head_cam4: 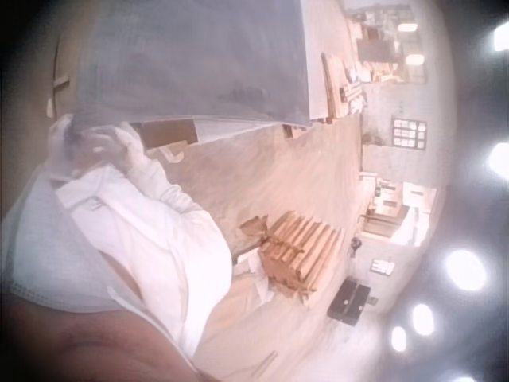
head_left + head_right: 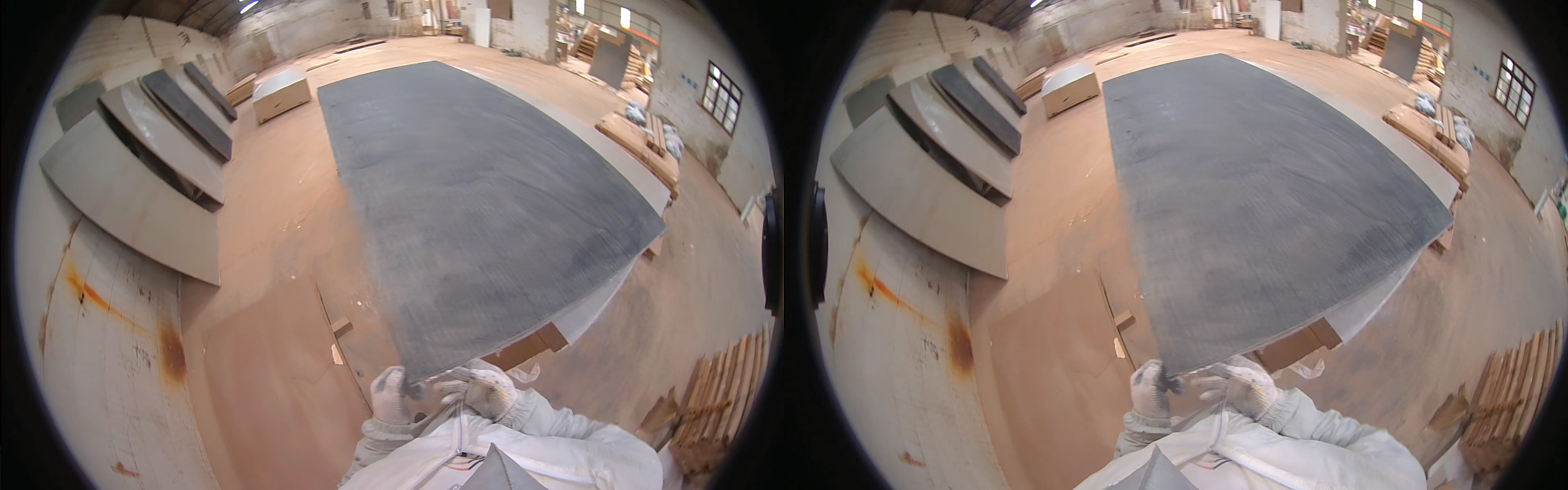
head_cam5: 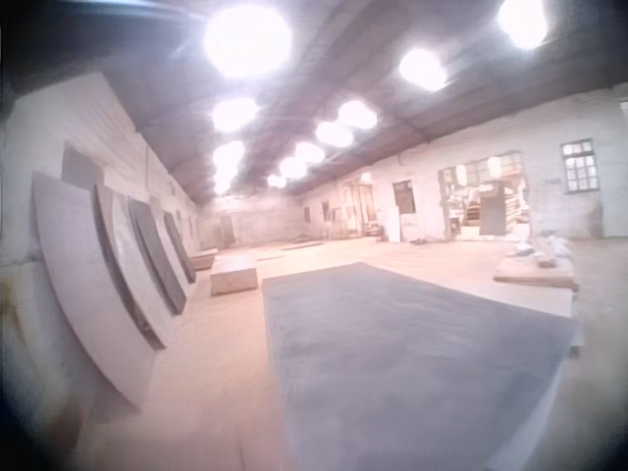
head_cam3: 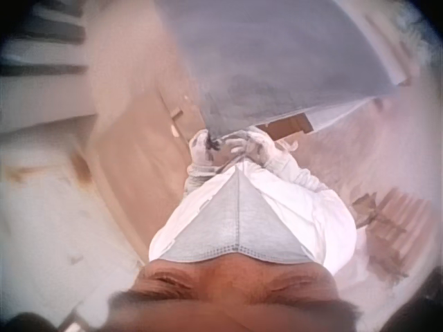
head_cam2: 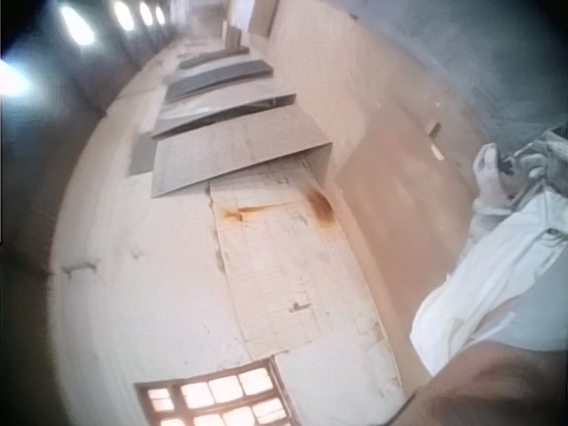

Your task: The person applies dark paint to a large wooden board using a brush. They repeatedly dip the brush into a paint container and spread the paint across the surface in broad strokes, gradually covering the entire board.

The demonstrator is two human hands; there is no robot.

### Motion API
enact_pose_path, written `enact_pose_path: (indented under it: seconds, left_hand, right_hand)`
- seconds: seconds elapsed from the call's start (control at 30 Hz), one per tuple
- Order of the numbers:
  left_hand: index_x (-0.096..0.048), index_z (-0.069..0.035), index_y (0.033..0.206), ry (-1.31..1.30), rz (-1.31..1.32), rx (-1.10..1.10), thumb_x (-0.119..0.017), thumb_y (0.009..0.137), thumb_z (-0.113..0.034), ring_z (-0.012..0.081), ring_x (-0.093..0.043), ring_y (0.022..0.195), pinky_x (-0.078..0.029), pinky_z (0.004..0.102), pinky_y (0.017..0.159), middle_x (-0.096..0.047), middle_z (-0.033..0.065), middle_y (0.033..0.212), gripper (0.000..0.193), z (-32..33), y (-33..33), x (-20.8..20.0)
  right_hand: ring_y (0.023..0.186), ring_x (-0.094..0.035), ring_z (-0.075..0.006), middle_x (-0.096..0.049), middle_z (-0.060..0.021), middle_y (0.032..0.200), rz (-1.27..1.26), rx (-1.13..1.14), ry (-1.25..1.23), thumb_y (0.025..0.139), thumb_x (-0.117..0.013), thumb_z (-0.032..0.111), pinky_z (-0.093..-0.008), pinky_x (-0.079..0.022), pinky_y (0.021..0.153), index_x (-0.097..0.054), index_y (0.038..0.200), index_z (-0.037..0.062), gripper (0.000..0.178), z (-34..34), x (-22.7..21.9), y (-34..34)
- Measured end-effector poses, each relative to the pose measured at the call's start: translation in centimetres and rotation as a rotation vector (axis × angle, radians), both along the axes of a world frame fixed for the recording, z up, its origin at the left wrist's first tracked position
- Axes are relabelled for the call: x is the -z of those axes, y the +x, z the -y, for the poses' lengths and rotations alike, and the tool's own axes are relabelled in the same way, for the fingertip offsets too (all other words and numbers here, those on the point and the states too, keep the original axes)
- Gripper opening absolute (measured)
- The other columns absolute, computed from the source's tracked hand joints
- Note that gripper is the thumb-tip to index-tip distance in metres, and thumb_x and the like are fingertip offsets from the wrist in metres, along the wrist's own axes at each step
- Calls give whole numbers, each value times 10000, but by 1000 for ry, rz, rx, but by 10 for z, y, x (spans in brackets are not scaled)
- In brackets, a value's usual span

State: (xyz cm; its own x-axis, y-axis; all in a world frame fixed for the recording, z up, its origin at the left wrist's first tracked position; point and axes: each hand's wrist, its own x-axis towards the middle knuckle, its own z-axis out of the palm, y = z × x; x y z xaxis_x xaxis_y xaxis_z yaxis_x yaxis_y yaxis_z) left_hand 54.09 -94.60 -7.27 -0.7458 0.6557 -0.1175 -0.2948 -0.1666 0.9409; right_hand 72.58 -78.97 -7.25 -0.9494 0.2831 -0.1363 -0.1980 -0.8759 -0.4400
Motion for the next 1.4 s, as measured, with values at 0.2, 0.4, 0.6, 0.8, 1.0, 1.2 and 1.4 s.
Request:
enact_pose_path:
  seconds: [0.2, 0.4, 0.6, 0.8, 1.0, 1.2, 1.4]
  left_hand:
    - [-717, -56, 892, -7, 62, -234, -591, 1075, -213, 134, -618, 599, -478, 311, 515, -690, 29, 774, 272, 39, -76, -11]
    - [-705, -82, 956, -97, 215, -448, -589, 1079, -284, 162, -579, 549, -446, 318, 482, -655, 37, 746, 263, 71, -143, 60]
    - [-694, -62, 984, -113, 198, -407, -559, 1096, -326, 180, -594, 549, -485, 347, 481, -656, 58, 748, 317, 88, -157, 109]
    - [-690, -32, 1067, -84, 203, -344, -575, 1098, -403, 252, -654, 586, -543, 403, 538, -711, 121, 783, 390, 93, -158, 125]
    - [-706, -61, 1218, 128, 436, -162, -613, 1082, -494, 322, -711, 886, -590, 493, 765, -761, 142, 1040, 464, 72, -107, 131]
    - [-711, -86, 1313, 105, 663, 123, -650, 1058, -519, 344, -697, 1010, -585, 535, 865, -762, 146, 1179, 506, 3, -65, 109]
    - [-715, -117, 1341, 21, 717, 173, -703, 1034, -506, 348, -676, 1100, -547, 546, 974, -739, 127, 1268, 496, -28, -70, 119]
  right_hand:
    - [1430, -559, -518, -510, -290, 1599, -128, -143, 366, 1093, -643, 218, -594, -528, 1099, -586, 1364, -8, 357, 57, -4, -98]
    - [1454, -551, -522, -485, -183, 1676, 3, -329, -84, 1098, -647, 211, -537, -580, 1025, -327, 1654, 14, 671, 82, 88, -174]
    - [1255, -692, -507, -694, -277, 1396, 273, -108, -67, 1078, -672, 167, -605, -593, 999, -562, 1494, -88, 500, 50, 127, -123]
    - [1116, -678, -566, -643, -321, 1328, 454, 415, -281, 1022, -656, 93, -713, -565, 950, -518, 1455, -3, 464, -10, 167, -26]
    - [1108, -711, -487, -641, -287, 1376, 383, 717, -174, 1004, -643, 112, -636, -602, 951, -510, 1504, 17, 526, -63, 146, 35]
    - [1299, -646, -435, -637, -224, 1445, 42, 600, -4, 1127, -455, 154, -582, -542, 1114, -507, 1512, 19, 411, -119, 142, 36]
    - [1372, -599, -465, -609, -232, 1504, -98, 676, -301, 1088, -565, 208, -637, -462, 1207, -566, 1448, -7, 420, -146, 136, 33]
